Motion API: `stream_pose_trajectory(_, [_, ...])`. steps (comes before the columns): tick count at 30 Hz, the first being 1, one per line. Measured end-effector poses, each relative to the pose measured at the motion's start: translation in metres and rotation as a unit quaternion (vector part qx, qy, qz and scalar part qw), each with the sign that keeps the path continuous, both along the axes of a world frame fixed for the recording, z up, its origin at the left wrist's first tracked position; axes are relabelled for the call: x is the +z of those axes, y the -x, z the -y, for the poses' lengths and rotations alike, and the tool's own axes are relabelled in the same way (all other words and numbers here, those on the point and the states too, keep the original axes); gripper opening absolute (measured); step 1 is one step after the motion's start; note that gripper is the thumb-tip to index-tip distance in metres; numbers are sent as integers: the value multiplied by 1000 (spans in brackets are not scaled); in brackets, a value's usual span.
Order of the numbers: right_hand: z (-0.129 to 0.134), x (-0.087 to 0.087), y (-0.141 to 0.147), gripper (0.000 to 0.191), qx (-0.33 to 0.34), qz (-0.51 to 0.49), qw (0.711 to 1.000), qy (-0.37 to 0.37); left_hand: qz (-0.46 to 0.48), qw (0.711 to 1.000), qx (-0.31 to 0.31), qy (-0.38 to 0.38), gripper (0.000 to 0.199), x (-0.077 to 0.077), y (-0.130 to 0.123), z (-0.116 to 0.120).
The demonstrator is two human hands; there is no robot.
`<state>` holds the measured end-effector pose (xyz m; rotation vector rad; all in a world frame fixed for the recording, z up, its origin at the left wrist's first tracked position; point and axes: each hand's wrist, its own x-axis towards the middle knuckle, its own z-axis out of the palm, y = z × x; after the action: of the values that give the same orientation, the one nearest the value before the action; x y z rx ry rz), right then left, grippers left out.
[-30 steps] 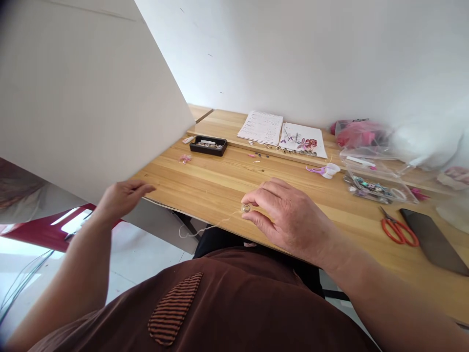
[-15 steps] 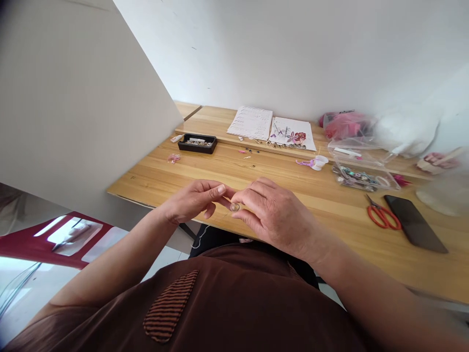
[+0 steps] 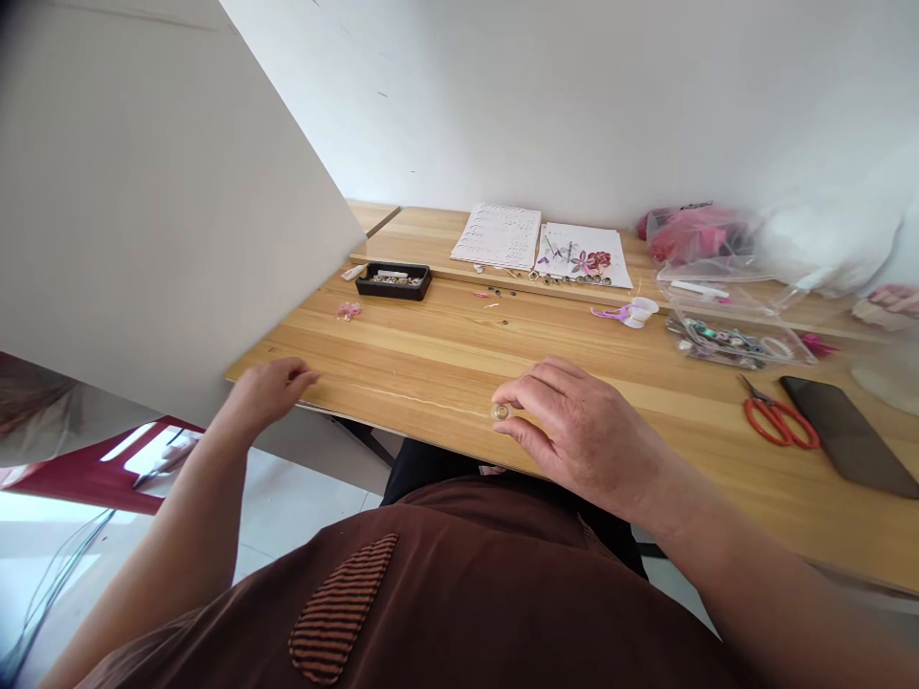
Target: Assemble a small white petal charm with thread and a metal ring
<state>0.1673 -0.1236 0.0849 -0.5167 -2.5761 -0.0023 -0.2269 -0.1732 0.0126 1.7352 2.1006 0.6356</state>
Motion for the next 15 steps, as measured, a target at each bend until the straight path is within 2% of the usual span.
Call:
stream_pose_trajectory(1, [0,-1,-1,6,-1,1,1000,2,-92,991,89,-24,24,-4,16,4])
stream_pose_trajectory(2, [1,-3,0,6,0,1,1000,6,-122,982,138,-28,23,-8,28,7])
stream_pose_trajectory(4, [2,-6,2,7,5,1,1000,17,-150,973,170,-35,21,-15,36,9])
stream_pose_trajectory(5, [3,-7,4,8,8,1,1000,24,-182,971,141,-59,26,-18,32,7])
stream_pose_trajectory(7, [3,-7,7,9,17,3,999,27,-202,975,32,-83,44,-24,13,-1])
stream_pose_trajectory(11, [3,-5,10,9,21,8,1000,12,-212,969,-112,-54,65,-33,-35,-22])
stream_pose_trajectory(13, [3,-5,8,9,16,10,1000,12,-226,962,-147,-40,63,-35,-47,-27])
stream_pose_trajectory(15, [3,-6,4,9,10,12,1000,15,-239,961,-137,-28,60,-35,-45,-27])
